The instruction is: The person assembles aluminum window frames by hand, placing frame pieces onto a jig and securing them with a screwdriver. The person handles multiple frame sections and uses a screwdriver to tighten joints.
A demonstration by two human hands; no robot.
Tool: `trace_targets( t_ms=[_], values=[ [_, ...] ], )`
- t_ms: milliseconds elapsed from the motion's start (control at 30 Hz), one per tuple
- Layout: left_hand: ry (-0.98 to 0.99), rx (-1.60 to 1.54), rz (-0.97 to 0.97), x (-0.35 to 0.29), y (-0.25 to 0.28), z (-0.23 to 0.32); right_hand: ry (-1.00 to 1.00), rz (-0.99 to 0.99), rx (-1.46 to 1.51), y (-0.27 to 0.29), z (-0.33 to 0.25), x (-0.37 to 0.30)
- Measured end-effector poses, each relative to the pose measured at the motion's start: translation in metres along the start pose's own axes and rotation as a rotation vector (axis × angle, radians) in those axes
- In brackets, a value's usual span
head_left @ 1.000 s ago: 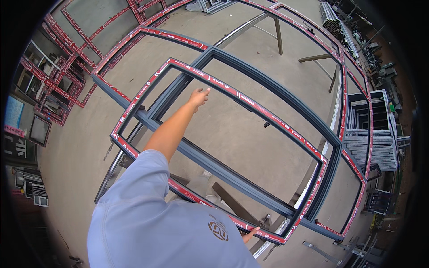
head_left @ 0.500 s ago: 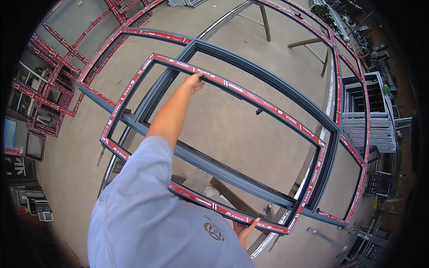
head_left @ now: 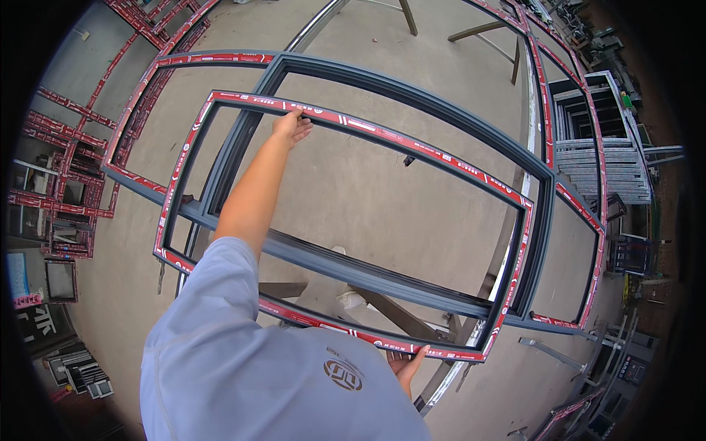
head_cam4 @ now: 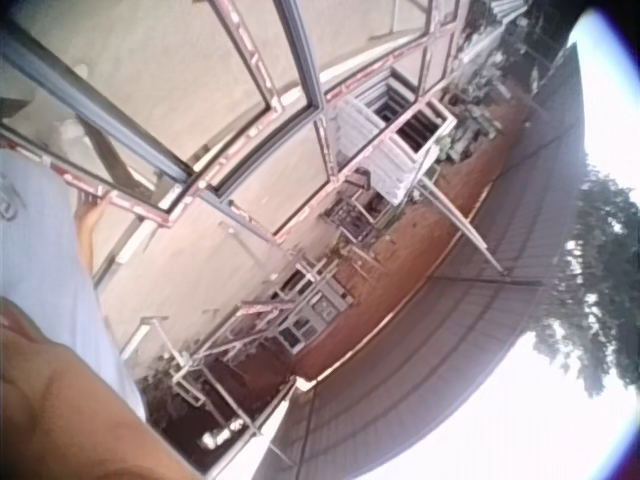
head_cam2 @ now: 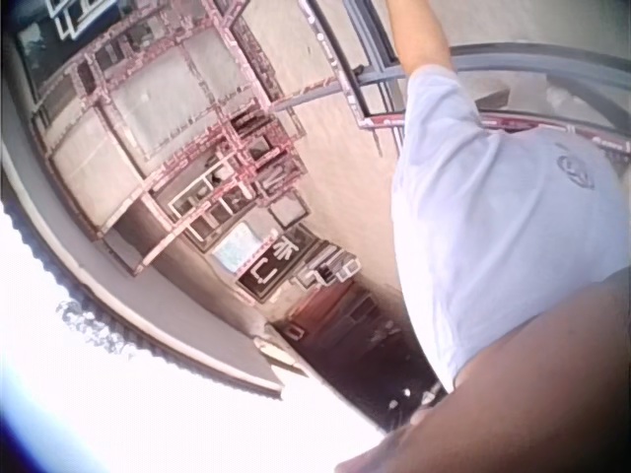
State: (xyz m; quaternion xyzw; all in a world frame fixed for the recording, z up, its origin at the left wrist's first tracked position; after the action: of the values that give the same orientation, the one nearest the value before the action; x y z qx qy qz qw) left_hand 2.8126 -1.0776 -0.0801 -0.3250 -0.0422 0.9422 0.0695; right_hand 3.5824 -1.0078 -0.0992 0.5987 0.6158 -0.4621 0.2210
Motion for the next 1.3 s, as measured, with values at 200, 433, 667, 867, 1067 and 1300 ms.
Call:
trace_targets(
  t_ms=[200, 433, 667, 867, 1067, 1300],
  values=[
    [-0.077, -0.111, -0.131, 0.014, -0.006, 0.007, -0.068, -0.048, -0.021, -0.023, 0.024, -0.013],
    [-0.092, -0.085, -0.081, 0.013, -0.01, 0.009, -0.05, -0.046, -0.039, -0.052, 0.023, -0.03],
    [-0.225, -0.093, -0.206, -0.012, -0.023, 0.076, -0.058, -0.122, 0.029, -0.052, 0.007, -0.03],
    [-0.301, -0.153, -0.229, -0.053, -0.062, 0.185, 0.005, -0.093, 0.1, -0.088, -0.041, -0.048],
    [-0.393, -0.195, -0.256, -0.084, -0.129, 0.246, 0.167, -0.122, 0.135, -0.136, -0.105, -0.031],
    [-0.4, -0.265, -0.374, -0.064, -0.226, 0.249, 0.251, -0.109, 0.208, -0.185, -0.179, 0.035]
  ],
)
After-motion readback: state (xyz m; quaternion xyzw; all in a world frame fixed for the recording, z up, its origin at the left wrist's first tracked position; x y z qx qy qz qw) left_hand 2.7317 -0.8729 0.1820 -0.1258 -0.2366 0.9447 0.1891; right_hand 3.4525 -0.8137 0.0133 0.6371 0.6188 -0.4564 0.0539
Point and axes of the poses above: each hand's wrist, its own x-axis towards the middle knuckle, its own y-axis out of the back of the hand, z = x × y, the point moved 8 cm from there along x, towards the middle knuckle, and after that the axes turned 5 degrees about x, right-handed, at the moved point
